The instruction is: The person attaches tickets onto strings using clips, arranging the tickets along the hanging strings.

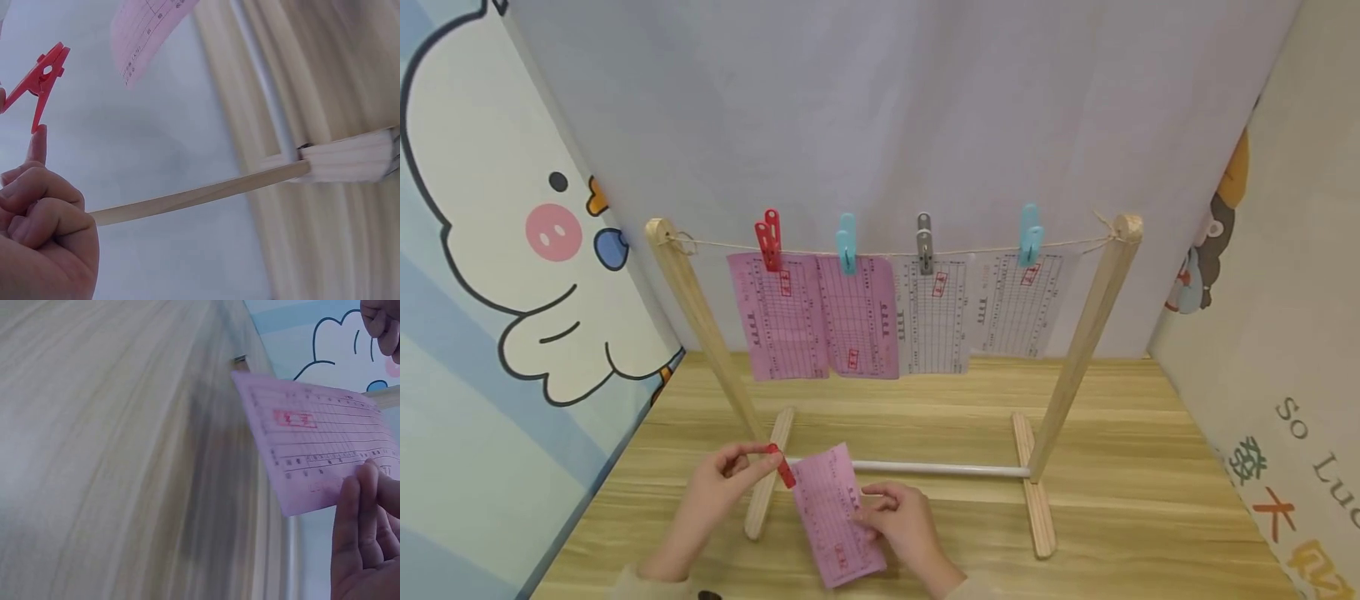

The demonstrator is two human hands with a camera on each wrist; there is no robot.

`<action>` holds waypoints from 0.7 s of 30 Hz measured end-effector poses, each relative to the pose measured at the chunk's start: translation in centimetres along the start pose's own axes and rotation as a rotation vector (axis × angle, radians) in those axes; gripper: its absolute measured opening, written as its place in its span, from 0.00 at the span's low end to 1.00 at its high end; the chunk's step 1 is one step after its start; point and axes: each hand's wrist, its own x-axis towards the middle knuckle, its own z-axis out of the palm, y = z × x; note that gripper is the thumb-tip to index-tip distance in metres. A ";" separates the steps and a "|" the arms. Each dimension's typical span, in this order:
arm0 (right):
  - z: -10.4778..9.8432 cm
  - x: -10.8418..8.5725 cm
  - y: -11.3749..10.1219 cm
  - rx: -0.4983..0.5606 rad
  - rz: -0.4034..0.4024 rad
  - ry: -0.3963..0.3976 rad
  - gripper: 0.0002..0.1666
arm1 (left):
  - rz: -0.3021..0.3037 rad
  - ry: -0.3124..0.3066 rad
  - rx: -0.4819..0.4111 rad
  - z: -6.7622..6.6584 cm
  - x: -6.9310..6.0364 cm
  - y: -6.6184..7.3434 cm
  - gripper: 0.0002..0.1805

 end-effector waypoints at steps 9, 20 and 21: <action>-0.5 -0.4 -1.7 0.102 0.006 -0.032 0.18 | 0.076 -0.008 0.017 -0.8 0.4 1.8 0.19; -0.7 -0.6 -2.7 0.147 -0.010 -0.050 0.17 | 0.187 -0.046 0.012 -1.2 0.5 3.9 0.19; -0.7 -0.6 -2.8 0.151 -0.010 -0.049 0.17 | 0.190 -0.046 0.009 -1.2 0.4 4.1 0.19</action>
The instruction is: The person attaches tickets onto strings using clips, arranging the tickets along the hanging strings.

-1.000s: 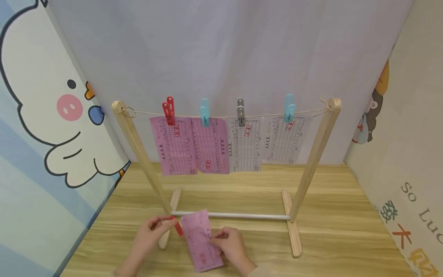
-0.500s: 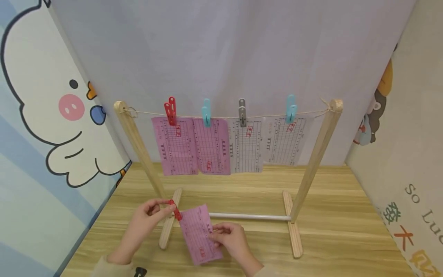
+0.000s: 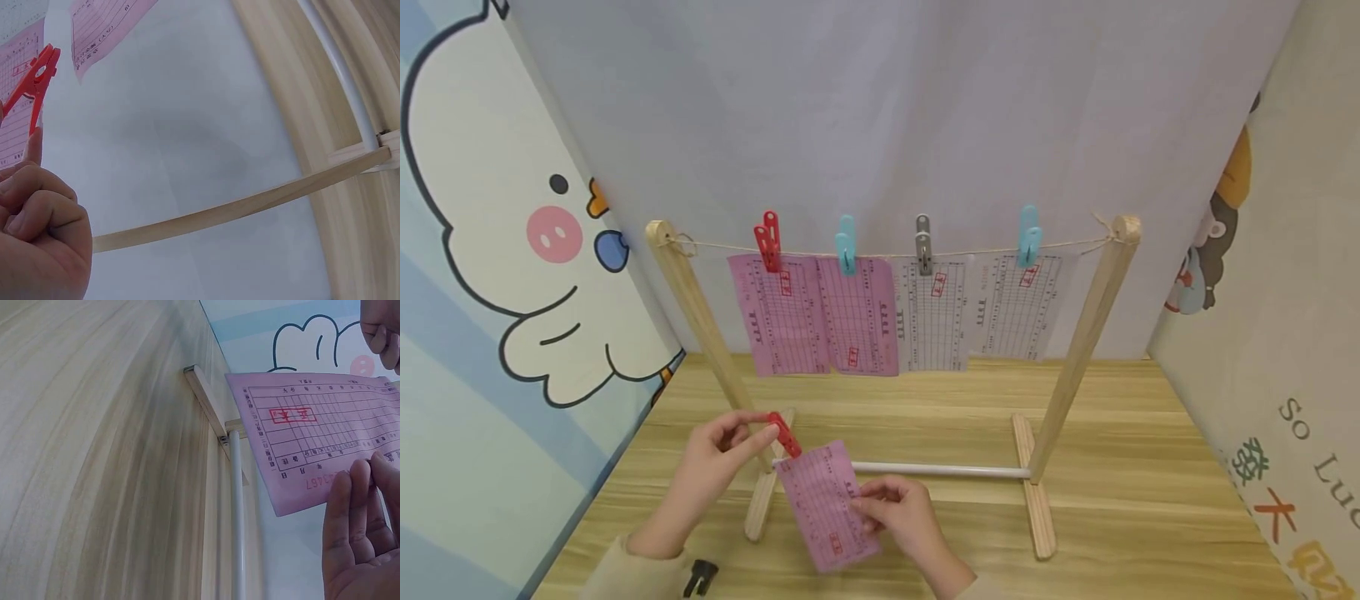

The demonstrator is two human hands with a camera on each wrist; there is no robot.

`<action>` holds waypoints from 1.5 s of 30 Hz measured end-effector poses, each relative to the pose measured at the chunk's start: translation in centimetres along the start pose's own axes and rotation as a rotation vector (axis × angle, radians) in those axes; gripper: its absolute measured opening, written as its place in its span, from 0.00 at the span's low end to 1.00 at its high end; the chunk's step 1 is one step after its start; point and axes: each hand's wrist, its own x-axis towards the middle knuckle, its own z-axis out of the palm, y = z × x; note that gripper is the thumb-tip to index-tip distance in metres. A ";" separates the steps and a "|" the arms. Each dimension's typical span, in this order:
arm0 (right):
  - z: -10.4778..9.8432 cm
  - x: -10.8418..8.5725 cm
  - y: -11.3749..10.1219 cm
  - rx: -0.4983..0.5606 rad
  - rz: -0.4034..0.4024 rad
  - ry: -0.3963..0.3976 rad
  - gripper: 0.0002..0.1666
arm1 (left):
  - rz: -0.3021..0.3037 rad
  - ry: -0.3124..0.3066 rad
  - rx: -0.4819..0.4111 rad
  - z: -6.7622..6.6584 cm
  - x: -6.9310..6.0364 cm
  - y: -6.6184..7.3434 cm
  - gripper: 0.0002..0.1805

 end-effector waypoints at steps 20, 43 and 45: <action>0.0 0.2 -2.6 -0.017 -0.050 -0.013 0.17 | 0.050 -0.014 -0.043 -0.7 0.1 2.9 0.17; 0.9 1.3 -5.6 -0.092 -0.048 -0.003 0.16 | 0.088 0.024 0.027 -2.3 0.5 4.2 0.16; 1.0 1.4 -6.0 -0.095 -0.057 -0.010 0.16 | 0.097 0.030 0.031 -2.6 0.5 4.4 0.16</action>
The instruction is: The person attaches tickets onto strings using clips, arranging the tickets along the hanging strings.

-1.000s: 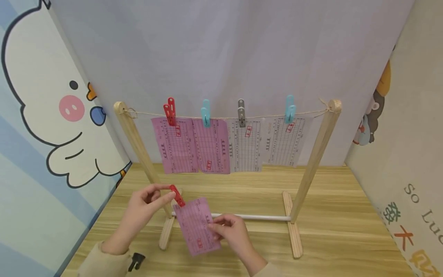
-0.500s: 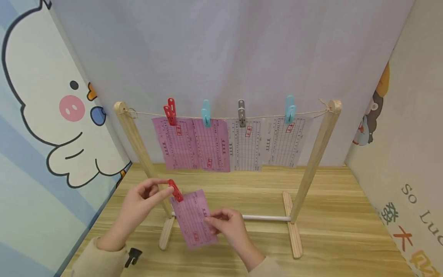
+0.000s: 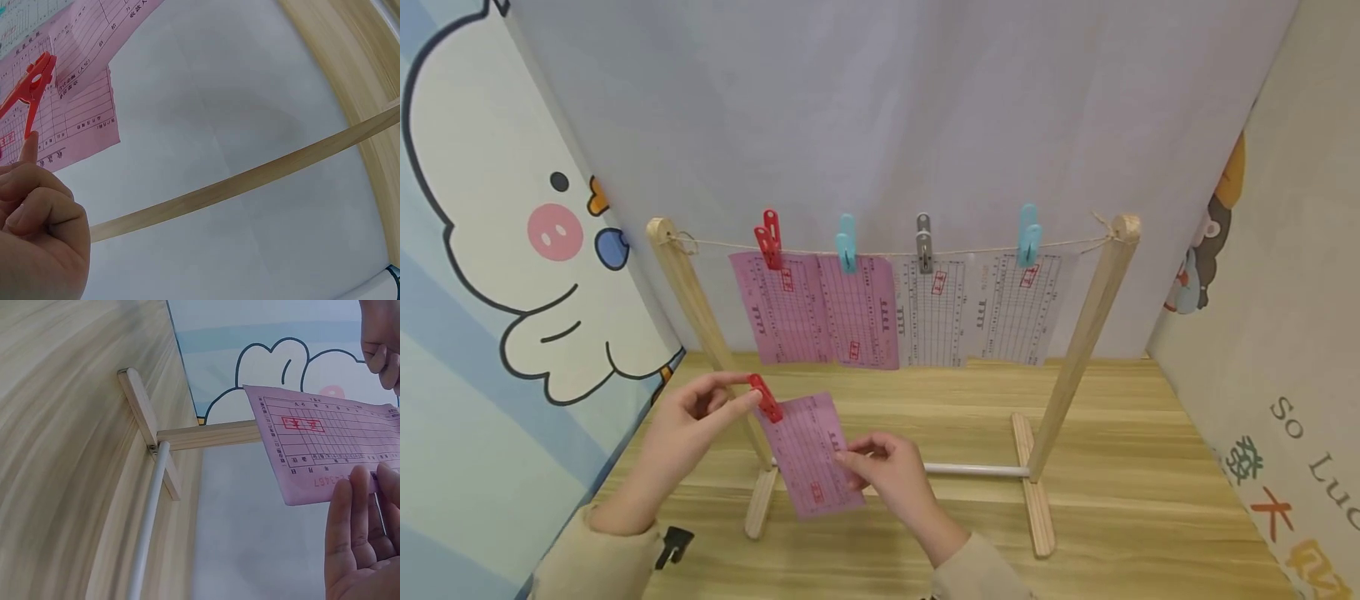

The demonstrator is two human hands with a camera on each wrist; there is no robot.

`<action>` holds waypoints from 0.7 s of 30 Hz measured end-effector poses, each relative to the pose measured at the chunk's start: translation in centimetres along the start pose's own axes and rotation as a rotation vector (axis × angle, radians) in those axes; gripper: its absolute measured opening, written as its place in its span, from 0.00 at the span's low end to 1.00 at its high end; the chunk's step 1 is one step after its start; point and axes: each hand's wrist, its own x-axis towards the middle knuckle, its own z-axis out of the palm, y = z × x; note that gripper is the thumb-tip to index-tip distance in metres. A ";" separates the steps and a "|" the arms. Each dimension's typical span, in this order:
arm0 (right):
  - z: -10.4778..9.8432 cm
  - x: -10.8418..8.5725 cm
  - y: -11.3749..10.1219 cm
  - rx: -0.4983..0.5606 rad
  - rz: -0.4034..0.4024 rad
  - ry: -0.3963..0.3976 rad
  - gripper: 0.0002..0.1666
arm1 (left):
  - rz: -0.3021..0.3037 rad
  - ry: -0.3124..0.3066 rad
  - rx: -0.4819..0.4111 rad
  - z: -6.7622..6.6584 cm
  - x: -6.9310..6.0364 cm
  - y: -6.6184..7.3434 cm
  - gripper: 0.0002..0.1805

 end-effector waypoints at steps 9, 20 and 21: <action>0.2 0.9 -1.7 0.001 -0.065 -0.039 0.16 | 0.044 0.012 0.018 -1.1 0.6 0.8 0.16; 0.3 3.6 -3.2 -0.058 -0.191 -0.046 0.13 | 0.198 0.084 0.069 -2.5 1.8 1.5 0.15; 0.3 3.7 -3.4 -0.066 -0.201 -0.044 0.13 | 0.210 0.089 0.076 -2.6 2.0 1.5 0.15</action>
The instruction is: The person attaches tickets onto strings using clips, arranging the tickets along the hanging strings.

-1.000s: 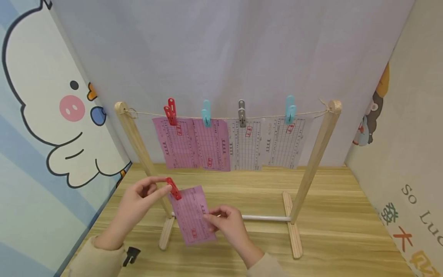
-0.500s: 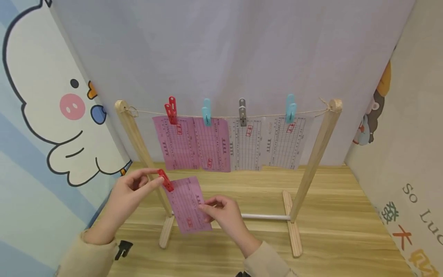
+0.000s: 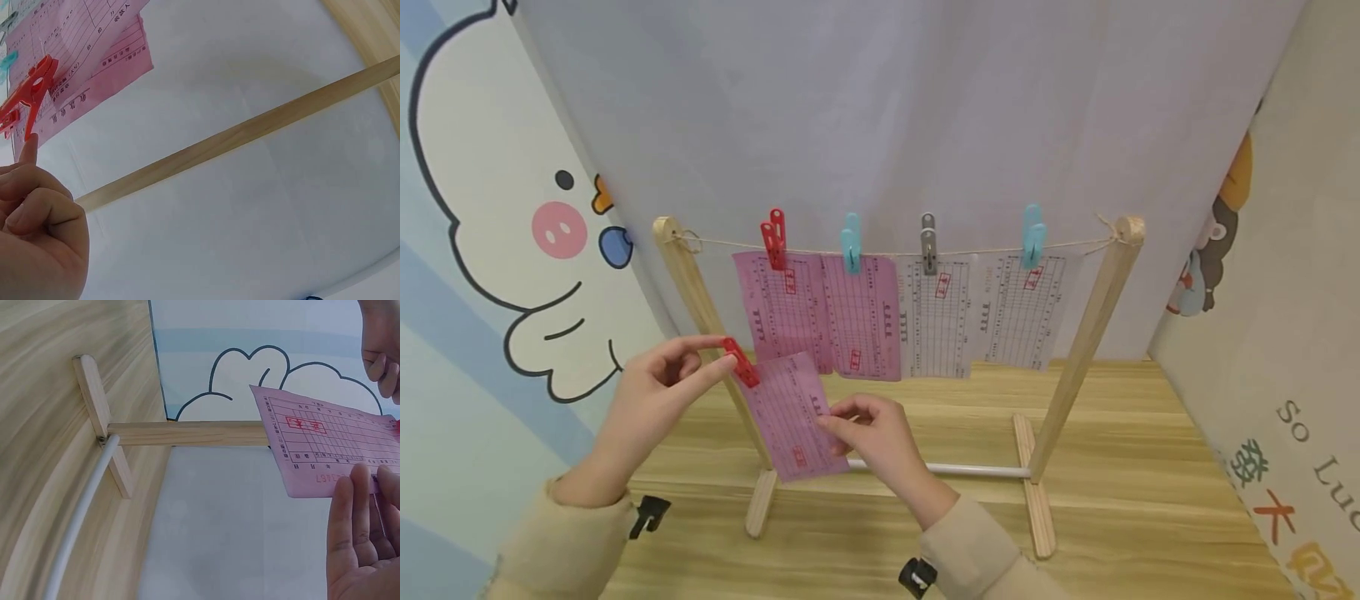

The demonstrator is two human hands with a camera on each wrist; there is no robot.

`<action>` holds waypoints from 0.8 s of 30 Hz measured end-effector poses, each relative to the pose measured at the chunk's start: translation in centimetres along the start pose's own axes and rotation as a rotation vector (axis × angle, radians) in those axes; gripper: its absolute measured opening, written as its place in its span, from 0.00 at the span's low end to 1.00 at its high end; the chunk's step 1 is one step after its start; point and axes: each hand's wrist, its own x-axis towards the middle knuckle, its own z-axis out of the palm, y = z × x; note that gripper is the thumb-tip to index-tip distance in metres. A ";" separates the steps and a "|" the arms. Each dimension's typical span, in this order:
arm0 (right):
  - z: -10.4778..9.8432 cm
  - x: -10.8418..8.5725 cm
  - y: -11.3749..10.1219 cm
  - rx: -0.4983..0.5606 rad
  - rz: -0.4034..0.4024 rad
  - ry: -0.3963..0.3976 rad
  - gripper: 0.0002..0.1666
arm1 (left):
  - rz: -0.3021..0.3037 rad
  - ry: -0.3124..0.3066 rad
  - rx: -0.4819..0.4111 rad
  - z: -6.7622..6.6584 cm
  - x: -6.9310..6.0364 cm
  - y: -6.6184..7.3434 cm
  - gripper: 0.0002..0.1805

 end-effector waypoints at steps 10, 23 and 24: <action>0.4 1.0 -1.7 -0.030 -0.060 -0.014 0.12 | 0.087 0.036 0.085 -2.1 1.5 1.3 0.15; 1.2 2.4 -4.4 0.006 -0.106 -0.015 0.10 | 0.145 0.041 0.170 -4.0 3.5 3.9 0.17; 1.3 2.5 -4.6 0.009 -0.114 -0.015 0.10 | 0.149 0.043 0.171 -4.1 3.7 4.0 0.17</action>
